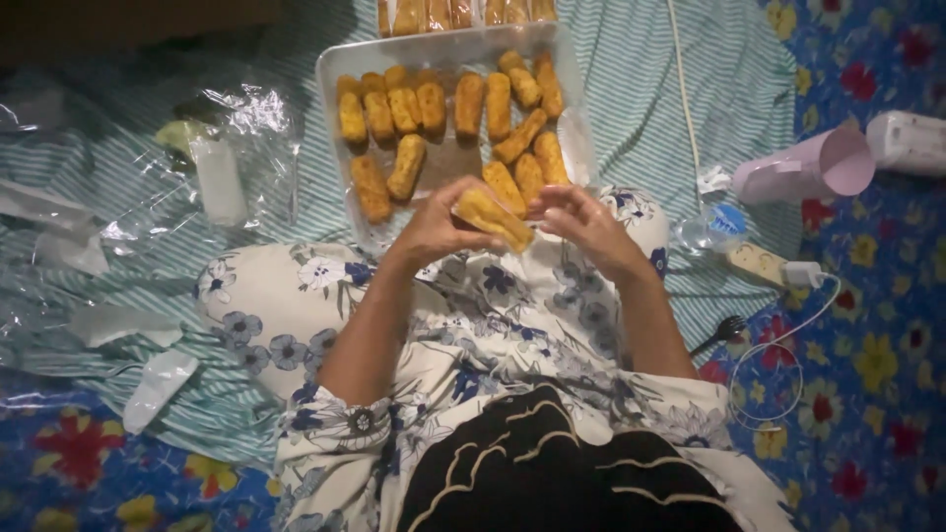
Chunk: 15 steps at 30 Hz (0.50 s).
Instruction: Wrapping individual fried food items in small paper sheets from a tray.
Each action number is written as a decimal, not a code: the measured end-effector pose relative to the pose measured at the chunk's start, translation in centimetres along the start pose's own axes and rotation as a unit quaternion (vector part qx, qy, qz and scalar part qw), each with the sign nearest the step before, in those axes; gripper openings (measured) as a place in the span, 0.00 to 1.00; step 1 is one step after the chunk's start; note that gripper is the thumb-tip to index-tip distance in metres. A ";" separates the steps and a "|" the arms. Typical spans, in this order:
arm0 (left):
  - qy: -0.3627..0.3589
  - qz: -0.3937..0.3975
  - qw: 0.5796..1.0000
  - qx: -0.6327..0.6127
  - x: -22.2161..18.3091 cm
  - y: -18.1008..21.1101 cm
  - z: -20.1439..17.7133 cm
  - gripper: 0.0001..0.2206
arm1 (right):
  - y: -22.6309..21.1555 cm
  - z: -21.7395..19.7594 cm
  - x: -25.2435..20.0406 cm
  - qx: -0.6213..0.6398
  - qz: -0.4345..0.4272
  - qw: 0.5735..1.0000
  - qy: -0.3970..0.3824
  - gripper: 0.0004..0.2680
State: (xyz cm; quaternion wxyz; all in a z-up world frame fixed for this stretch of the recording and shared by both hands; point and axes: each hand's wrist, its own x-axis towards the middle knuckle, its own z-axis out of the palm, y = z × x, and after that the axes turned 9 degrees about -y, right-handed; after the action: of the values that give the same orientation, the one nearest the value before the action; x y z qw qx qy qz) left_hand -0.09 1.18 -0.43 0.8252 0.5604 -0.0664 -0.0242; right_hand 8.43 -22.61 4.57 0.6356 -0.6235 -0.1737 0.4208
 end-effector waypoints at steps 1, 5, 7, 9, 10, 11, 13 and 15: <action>-0.016 -0.010 1.000 0.008 -0.1 0.2 0.3 0.24 | -0.4 0.9 0.1 -0.025 -0.004 0.999 -0.022 0.21; -0.030 -0.034 0.999 0.006 -0.5 -1.5 0.4 0.27 | -0.8 3.3 0.4 -0.083 0.010 0.995 -0.060 0.27; -0.056 -0.034 0.997 0.045 -0.6 -0.7 0.4 0.25 | -1.9 4.7 0.4 -0.100 0.053 0.987 -0.113 0.32; -0.066 -0.035 0.996 0.044 -0.3 -0.5 0.3 0.25 | 0.4 4.2 0.4 -0.107 0.052 0.986 -0.113 0.33; -0.078 -0.040 0.995 0.041 -0.1 -0.5 0.2 0.26 | 1.6 3.9 0.4 -0.112 0.053 0.986 -0.111 0.34; -0.077 -0.038 0.995 0.041 -0.3 -0.4 0.2 0.26 | 1.5 4.0 0.3 -0.114 0.053 0.986 -0.112 0.34; -0.086 -0.045 0.995 0.037 -0.5 -0.4 0.1 0.26 | 1.4 4.2 0.1 -0.084 0.086 0.986 -0.114 0.36; -0.088 -0.052 0.994 0.030 -0.4 -0.9 -0.2 0.26 | 1.1 4.3 0.0 -0.081 0.090 0.986 -0.113 0.36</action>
State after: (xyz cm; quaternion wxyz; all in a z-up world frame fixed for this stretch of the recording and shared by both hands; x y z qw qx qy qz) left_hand -0.41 1.03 -1.40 0.7968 0.5829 -0.1102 -0.1145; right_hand 4.89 -19.93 4.24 0.5190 -0.6341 -0.2210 0.5289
